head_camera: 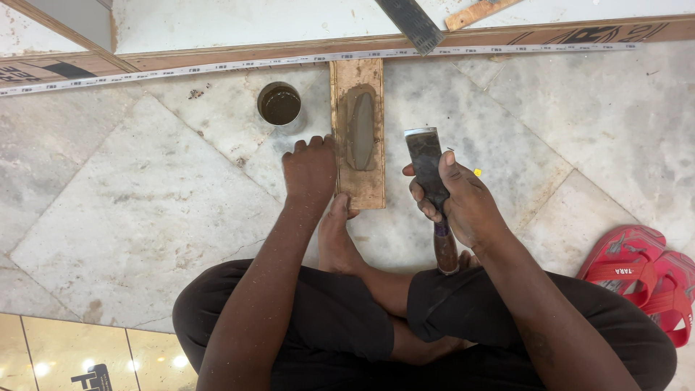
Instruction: The person sits on the floor and sharpens a chisel on a wooden sharpening stone. They repeatedly rub the chisel blade against the stone and occasionally dip their fingers into a nearby metal cup to apply water to the stone surface.
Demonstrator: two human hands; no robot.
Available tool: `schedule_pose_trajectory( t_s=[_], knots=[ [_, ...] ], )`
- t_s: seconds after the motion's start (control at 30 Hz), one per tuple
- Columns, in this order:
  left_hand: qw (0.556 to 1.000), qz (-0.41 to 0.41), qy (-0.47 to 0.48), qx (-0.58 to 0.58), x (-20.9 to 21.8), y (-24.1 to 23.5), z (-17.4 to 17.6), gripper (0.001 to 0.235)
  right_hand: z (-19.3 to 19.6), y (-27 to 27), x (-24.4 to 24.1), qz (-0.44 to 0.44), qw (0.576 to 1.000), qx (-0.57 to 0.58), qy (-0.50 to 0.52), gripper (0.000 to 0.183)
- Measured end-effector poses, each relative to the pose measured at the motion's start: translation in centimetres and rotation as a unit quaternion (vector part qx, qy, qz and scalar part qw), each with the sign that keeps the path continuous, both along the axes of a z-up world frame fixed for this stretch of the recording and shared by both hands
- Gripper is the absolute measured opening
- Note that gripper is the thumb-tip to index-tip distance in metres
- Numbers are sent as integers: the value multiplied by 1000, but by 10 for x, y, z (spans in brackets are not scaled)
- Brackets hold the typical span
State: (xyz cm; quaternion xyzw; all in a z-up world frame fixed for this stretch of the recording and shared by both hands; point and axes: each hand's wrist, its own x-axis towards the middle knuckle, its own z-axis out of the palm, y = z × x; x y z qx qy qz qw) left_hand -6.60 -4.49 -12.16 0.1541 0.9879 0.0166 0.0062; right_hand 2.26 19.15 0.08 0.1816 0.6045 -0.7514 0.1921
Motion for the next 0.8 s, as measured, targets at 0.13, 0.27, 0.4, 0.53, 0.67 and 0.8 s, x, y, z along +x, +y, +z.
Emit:
schedule_pose_trajectory(
  t_s=[0.13,0.27,0.4,0.53,0.67,0.8],
  knots=[
    [997,7,-47,53,-2,-10,3,14,0,0,-1,1,1000,-2,-1,84],
    [989,29,-103,98,-5,-17,8,22,0,1,-2,-1,1000,-11,2,83],
    [969,56,-153,183,-4,-18,20,28,-1,3,-2,-3,1000,-8,3,83],
    [970,51,-197,132,-4,-11,50,18,-1,2,-2,8,1000,-8,14,83],
    [890,26,-237,388,3,-4,92,29,-3,4,1,27,999,-38,26,82],
    [767,-32,-274,579,18,4,127,46,-3,3,4,45,996,-61,37,81]
  ],
)
